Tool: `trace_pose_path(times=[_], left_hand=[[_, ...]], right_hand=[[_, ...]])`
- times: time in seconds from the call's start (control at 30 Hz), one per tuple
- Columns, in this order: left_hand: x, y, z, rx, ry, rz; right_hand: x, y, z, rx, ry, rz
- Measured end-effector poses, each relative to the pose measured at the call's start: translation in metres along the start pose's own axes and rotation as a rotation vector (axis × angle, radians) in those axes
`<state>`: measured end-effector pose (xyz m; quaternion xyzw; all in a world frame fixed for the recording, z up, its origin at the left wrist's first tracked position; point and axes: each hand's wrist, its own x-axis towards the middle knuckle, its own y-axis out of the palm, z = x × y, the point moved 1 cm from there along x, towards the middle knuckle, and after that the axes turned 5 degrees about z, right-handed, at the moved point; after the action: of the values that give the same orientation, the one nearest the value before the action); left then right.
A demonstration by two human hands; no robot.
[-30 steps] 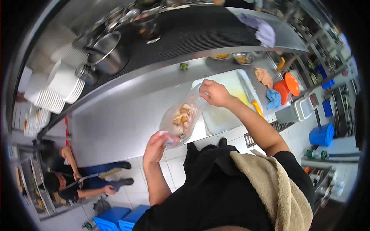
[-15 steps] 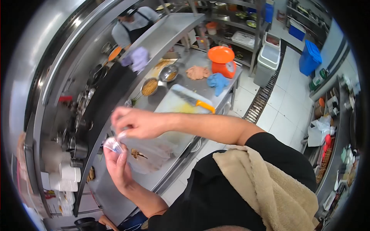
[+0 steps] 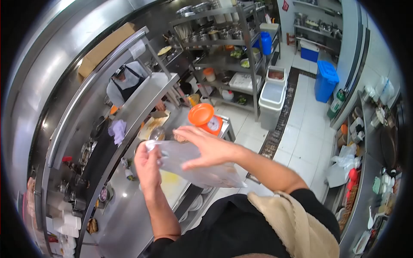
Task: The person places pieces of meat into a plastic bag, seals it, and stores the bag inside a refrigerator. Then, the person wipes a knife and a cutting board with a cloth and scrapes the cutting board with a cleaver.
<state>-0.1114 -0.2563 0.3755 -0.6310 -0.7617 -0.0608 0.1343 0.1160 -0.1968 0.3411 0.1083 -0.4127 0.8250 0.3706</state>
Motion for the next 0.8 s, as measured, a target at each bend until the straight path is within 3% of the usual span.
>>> trace_pose_path(times=[0.03,0.13,0.23,0.27,0.37,0.47,0.53,0.57,0.63,0.67,0.73,0.77,0.8], left_hand=[[0.012,0.026,0.000,-0.041,0.014,0.076],[0.034,0.127,-0.018,0.094,0.113,0.321],[0.039,0.221,0.008,0.160,0.384,0.585],[0.039,0.242,-0.003,0.339,0.560,0.661],[0.057,0.287,0.000,0.356,0.870,0.815],[0.098,0.310,0.022,0.250,0.894,0.939],[0.138,0.325,0.028,0.190,0.960,0.952],[0.157,0.331,0.035,0.169,0.979,0.963],[0.199,0.346,0.053,0.210,1.020,1.020],[0.220,0.353,0.057,0.233,1.049,1.008],[0.258,0.374,0.069,0.356,0.976,1.052],[0.278,0.379,0.072,0.346,0.944,1.009],[0.302,0.383,0.073,0.340,0.920,0.965]], right_hand=[[-0.019,-0.005,-0.010,-0.104,0.083,0.000],[-0.049,-0.005,-0.042,-0.377,0.279,-0.297],[-0.065,-0.031,-0.123,-0.377,0.097,-0.667],[-0.071,-0.050,-0.138,-0.347,0.160,-0.677],[-0.084,-0.098,-0.178,-0.286,0.386,-0.757],[-0.098,-0.121,-0.208,-0.226,0.681,-0.926],[-0.116,-0.162,-0.253,-0.134,0.798,-0.869],[-0.131,-0.179,-0.275,-0.091,0.838,-0.772],[-0.140,-0.205,-0.289,-0.079,0.805,-0.819],[-0.150,-0.214,-0.308,-0.067,0.715,-0.871],[-0.183,-0.232,-0.339,-0.087,0.820,-1.030],[-0.199,-0.239,-0.352,-0.120,1.007,-1.138],[-0.208,-0.247,-0.362,-0.109,1.014,-1.195]])
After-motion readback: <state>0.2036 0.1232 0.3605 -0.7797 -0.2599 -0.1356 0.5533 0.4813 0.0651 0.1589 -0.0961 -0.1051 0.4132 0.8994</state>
